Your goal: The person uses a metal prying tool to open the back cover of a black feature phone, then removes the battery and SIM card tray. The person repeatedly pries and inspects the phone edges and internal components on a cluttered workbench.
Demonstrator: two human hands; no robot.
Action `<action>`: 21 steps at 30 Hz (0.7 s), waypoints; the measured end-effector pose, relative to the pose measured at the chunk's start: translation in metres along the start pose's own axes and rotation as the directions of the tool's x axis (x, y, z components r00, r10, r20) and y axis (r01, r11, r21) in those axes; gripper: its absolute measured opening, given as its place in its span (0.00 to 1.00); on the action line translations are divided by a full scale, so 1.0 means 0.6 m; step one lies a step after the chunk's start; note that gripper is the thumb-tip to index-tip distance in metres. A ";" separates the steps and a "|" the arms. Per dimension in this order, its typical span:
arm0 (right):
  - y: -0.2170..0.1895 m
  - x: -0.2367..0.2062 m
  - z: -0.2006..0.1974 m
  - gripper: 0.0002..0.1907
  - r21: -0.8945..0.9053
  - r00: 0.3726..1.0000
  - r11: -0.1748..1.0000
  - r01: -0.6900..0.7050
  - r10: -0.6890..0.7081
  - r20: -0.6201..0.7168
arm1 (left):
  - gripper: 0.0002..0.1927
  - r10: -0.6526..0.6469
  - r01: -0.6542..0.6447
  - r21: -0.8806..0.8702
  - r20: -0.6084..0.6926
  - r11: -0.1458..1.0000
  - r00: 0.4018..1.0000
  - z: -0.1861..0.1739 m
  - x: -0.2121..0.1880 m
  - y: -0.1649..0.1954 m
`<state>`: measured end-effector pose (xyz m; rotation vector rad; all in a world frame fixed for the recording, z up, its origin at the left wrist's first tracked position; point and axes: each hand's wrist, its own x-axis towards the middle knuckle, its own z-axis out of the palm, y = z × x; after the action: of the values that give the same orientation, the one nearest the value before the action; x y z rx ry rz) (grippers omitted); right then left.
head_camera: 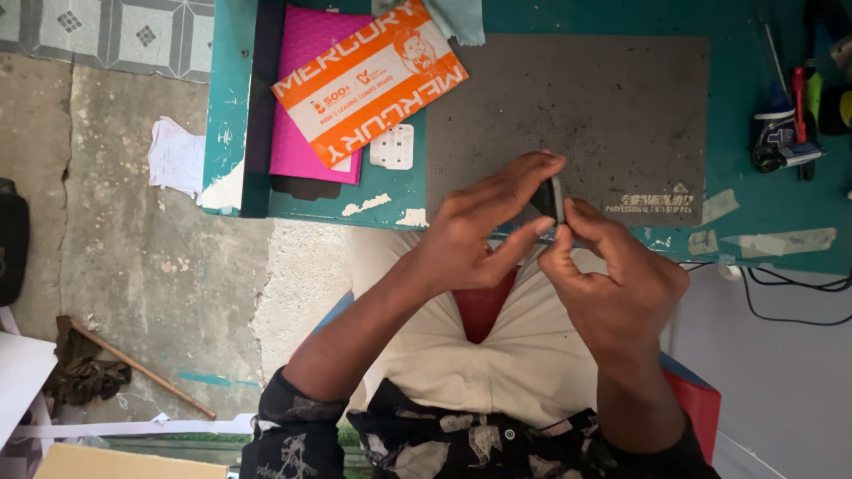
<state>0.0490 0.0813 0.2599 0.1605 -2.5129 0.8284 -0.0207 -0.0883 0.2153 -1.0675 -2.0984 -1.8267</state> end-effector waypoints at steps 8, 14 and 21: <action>-0.002 -0.008 0.009 0.13 0.015 0.999 1.000 -0.026 0.027 -0.026 | 0.27 -0.132 0.132 -0.105 0.008 0.986 0.991 0.004 0.003 0.009; 0.014 -0.024 0.023 0.12 -0.001 0.998 1.000 -0.001 0.001 -0.070 | 0.30 -0.183 0.186 -0.142 0.035 0.972 0.982 0.019 0.005 0.004; 0.007 -0.010 0.036 0.11 -0.006 0.996 1.000 0.026 -0.026 -0.085 | 0.31 -0.183 0.187 -0.050 0.078 0.981 0.980 -0.002 0.014 0.013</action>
<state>0.0445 0.0716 0.2397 0.1526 -2.4284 0.8020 -0.0227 -0.0861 0.2266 -0.9962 -2.2699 -1.9706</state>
